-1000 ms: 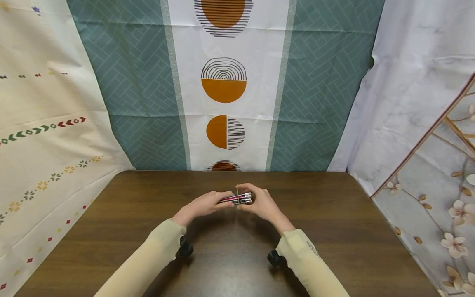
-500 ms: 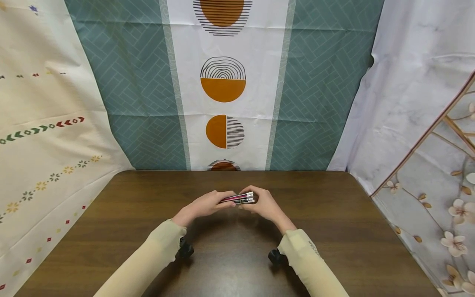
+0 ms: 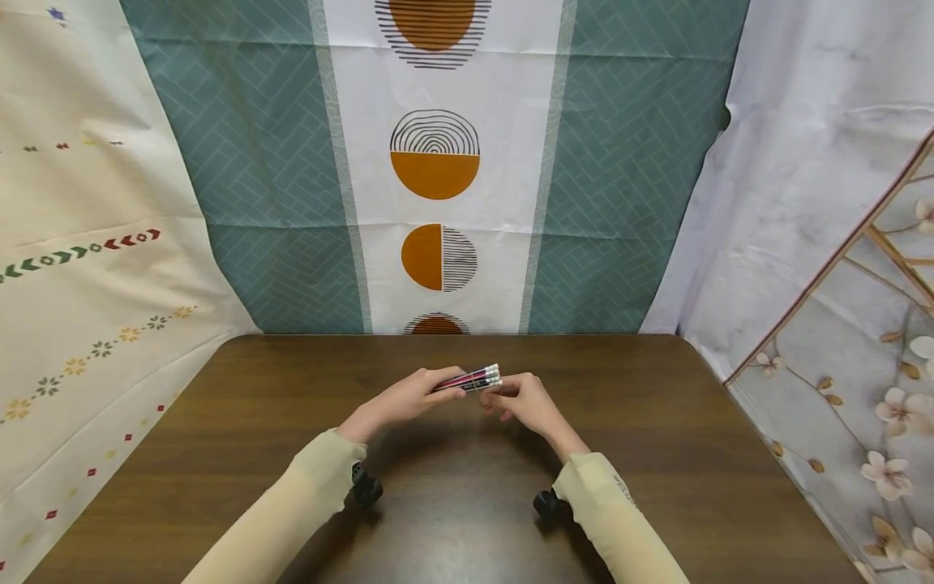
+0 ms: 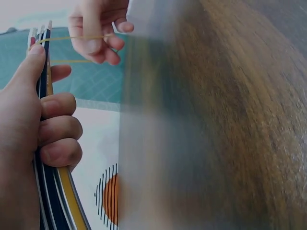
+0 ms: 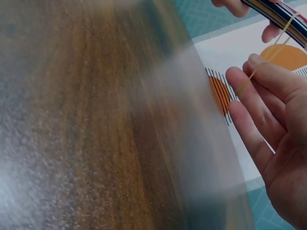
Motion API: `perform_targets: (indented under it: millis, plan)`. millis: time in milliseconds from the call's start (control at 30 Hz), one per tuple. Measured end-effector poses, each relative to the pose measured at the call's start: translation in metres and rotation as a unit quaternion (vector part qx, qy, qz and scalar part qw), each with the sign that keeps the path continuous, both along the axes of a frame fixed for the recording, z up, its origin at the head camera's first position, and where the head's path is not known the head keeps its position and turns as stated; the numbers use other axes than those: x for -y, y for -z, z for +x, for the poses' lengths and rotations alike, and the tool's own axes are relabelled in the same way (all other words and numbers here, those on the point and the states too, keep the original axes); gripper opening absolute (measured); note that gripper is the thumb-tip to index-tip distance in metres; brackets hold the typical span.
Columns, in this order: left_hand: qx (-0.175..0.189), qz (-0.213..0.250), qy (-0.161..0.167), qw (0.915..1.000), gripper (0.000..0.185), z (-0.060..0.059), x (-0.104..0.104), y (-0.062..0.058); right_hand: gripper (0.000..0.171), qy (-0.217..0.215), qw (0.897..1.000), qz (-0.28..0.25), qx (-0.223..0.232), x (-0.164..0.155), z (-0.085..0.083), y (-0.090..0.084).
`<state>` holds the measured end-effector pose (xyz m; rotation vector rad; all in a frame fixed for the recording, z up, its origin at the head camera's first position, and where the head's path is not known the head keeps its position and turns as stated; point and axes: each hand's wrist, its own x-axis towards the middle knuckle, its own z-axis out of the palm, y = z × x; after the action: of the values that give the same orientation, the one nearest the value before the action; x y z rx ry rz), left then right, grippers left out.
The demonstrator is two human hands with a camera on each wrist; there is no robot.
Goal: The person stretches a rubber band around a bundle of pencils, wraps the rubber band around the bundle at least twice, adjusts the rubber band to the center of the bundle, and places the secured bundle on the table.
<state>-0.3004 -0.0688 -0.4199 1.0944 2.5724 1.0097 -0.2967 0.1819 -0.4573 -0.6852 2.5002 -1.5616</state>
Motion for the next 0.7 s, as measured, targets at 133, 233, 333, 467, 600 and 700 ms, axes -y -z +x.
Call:
perform_targets:
  millis: [133,233,333,467,600,700]
  plan:
    - [0.013,0.024,-0.01,0.9996,0.029,-0.002,0.001,-0.001,0.025,-0.008,1.0,0.017,0.008,0.001,0.001,-0.002]
    - [0.013,0.036,-0.016,0.9991,0.028,-0.003,0.002,-0.001,0.024,-0.015,0.999,0.038,0.013,0.002,0.002,-0.004]
    - [0.006,0.041,-0.023,0.9989,0.031,-0.005,0.003,0.0,0.022,-0.019,0.998,0.054,0.019,0.004,0.003,-0.005]
    - [0.006,0.043,-0.039,0.9983,0.035,-0.006,0.004,0.001,0.02,-0.027,0.997,0.061,0.027,0.006,0.006,-0.005]
    - [0.019,0.051,-0.051,0.9972,0.036,-0.008,0.005,0.003,0.021,-0.051,0.996,0.063,0.025,0.008,0.01,-0.006]
    - [0.024,0.054,-0.065,0.9961,0.035,-0.01,0.005,0.005,0.02,-0.071,0.996,0.059,0.015,0.009,0.013,-0.007]
